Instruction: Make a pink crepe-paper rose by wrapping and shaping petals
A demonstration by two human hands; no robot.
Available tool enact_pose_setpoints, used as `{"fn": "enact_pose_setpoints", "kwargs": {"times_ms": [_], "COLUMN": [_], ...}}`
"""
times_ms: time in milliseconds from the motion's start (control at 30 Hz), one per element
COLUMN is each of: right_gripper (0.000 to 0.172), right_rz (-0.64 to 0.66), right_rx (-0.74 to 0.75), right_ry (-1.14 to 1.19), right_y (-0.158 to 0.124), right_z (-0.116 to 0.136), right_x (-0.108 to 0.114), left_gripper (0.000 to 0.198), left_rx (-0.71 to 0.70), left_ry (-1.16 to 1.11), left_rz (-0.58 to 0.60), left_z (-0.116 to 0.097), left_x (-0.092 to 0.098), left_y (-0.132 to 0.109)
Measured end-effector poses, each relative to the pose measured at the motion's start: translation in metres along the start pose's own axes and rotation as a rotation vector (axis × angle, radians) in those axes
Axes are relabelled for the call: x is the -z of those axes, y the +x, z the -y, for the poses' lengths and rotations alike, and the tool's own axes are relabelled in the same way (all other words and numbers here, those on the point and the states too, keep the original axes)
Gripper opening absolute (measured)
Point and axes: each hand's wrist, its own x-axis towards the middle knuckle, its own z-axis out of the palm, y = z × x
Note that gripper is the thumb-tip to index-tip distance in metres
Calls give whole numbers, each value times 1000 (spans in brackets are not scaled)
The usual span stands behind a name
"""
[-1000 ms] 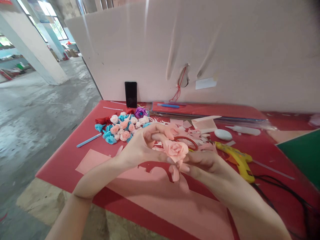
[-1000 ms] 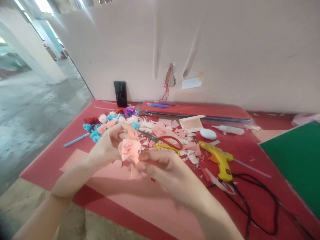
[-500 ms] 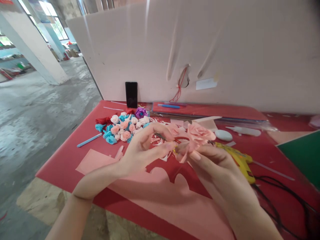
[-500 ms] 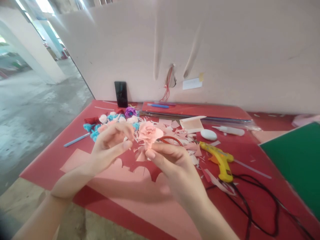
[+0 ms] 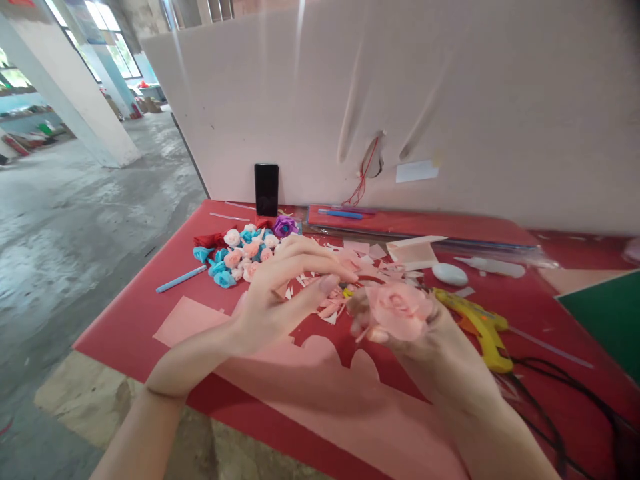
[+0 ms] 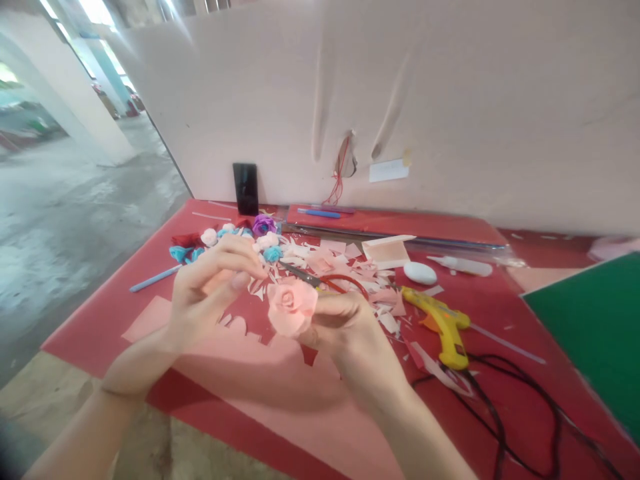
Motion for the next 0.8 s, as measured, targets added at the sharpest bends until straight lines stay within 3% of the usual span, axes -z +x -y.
{"fn": "enact_pose_setpoints", "kwargs": {"times_ms": [200,300,367,400,700,800], "right_gripper": [29,37,37,37,37,34], "right_rz": [-245,-337,-386,-403,-487,-493], "right_rx": [295,335,355,372,684,688], "right_ry": [-330,-336,-335,-347,-808,-827], "right_y": [-8,-12,-14,-15,-20,-19], "right_z": [5,4,2,1,-1,1], "right_x": [-7,-11,-12,-13,-25,-26], "left_gripper": [15,18,9,3,13,11], "left_rx": [-32,-19,-8,-6,32,47], "left_ry": [21,12,-21,-35,-109,-125], "left_rz": [6,23,-2,-23,-154,-169], "left_z": [-3,-1,2,4,14,15], "left_x": [0,-8,-14,-17,-29,-31], "left_y": [-1,-2,-3,-4,-11,-13]}}
